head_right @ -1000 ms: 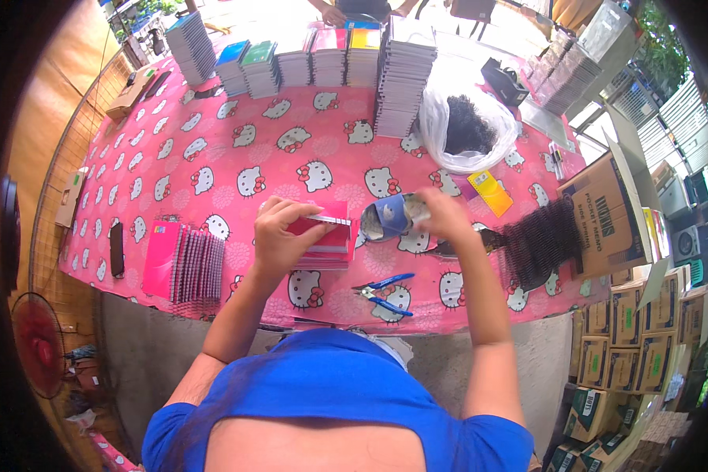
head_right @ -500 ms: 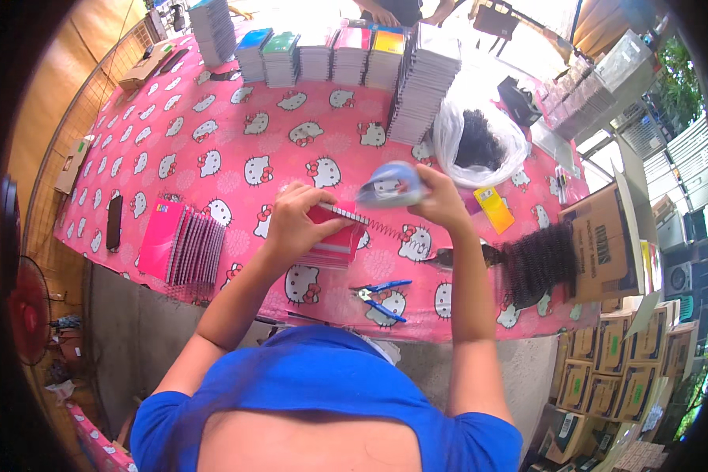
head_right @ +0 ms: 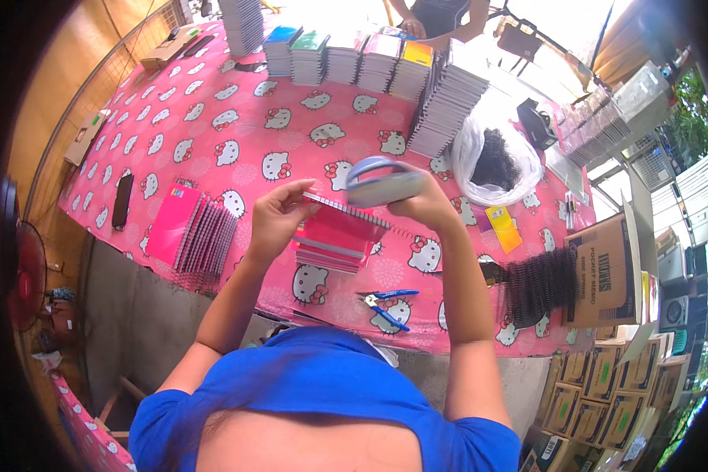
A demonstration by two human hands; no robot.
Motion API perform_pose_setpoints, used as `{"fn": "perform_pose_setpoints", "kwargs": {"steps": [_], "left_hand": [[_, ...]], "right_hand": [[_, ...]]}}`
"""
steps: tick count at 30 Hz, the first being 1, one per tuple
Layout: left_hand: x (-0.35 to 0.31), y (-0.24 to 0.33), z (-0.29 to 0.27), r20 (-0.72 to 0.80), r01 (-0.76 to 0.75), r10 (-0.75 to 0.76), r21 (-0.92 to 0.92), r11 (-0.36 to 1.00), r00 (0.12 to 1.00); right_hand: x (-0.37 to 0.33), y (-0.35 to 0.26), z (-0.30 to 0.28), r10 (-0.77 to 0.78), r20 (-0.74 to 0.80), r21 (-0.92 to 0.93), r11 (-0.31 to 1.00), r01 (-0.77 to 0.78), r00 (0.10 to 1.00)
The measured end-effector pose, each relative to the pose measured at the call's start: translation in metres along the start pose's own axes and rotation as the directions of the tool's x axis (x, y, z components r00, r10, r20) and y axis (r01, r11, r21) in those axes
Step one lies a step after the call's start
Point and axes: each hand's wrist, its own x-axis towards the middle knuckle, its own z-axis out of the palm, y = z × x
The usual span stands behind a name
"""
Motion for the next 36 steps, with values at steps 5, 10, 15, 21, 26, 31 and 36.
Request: {"fn": "perform_pose_setpoints", "kwargs": {"steps": [5,10,15,21,26,31,36], "left_hand": [[0.002,-0.013,-0.013,0.038,0.083,-0.077,-0.196,0.977,0.996],[0.005,-0.016,-0.016,0.085,0.123,-0.104,-0.275,0.953,0.991],[0.008,-0.012,-0.007,0.142,0.039,0.011,-0.344,0.938,0.990],[-0.026,0.032,0.018,0.186,-0.551,0.529,0.101,0.828,0.828],[-0.059,-0.016,0.024,0.238,-0.515,0.461,0.282,0.809,0.855],[-0.063,-0.005,0.030,0.119,-0.504,0.490,0.238,0.830,0.864],[-0.065,-0.003,0.032,0.135,-0.518,0.500,0.214,0.829,0.856]], "right_hand": [[0.021,0.017,0.003,-0.043,-0.020,-0.334,0.942,0.034,0.999],[0.008,0.066,-0.009,0.030,-0.358,-0.665,0.693,-0.278,0.933],[-0.065,0.144,-0.014,0.022,-0.473,-0.808,0.387,-0.443,0.881],[-0.167,0.122,0.070,-0.156,-0.179,-0.828,0.557,-0.064,0.971],[-0.166,0.093,0.102,0.194,-0.236,-0.737,0.603,-0.306,0.952],[-0.143,0.001,0.108,-0.193,-0.368,-0.438,0.899,0.014,0.910],[-0.133,-0.011,0.111,-0.244,-0.303,-0.516,0.855,0.057,0.921]]}}
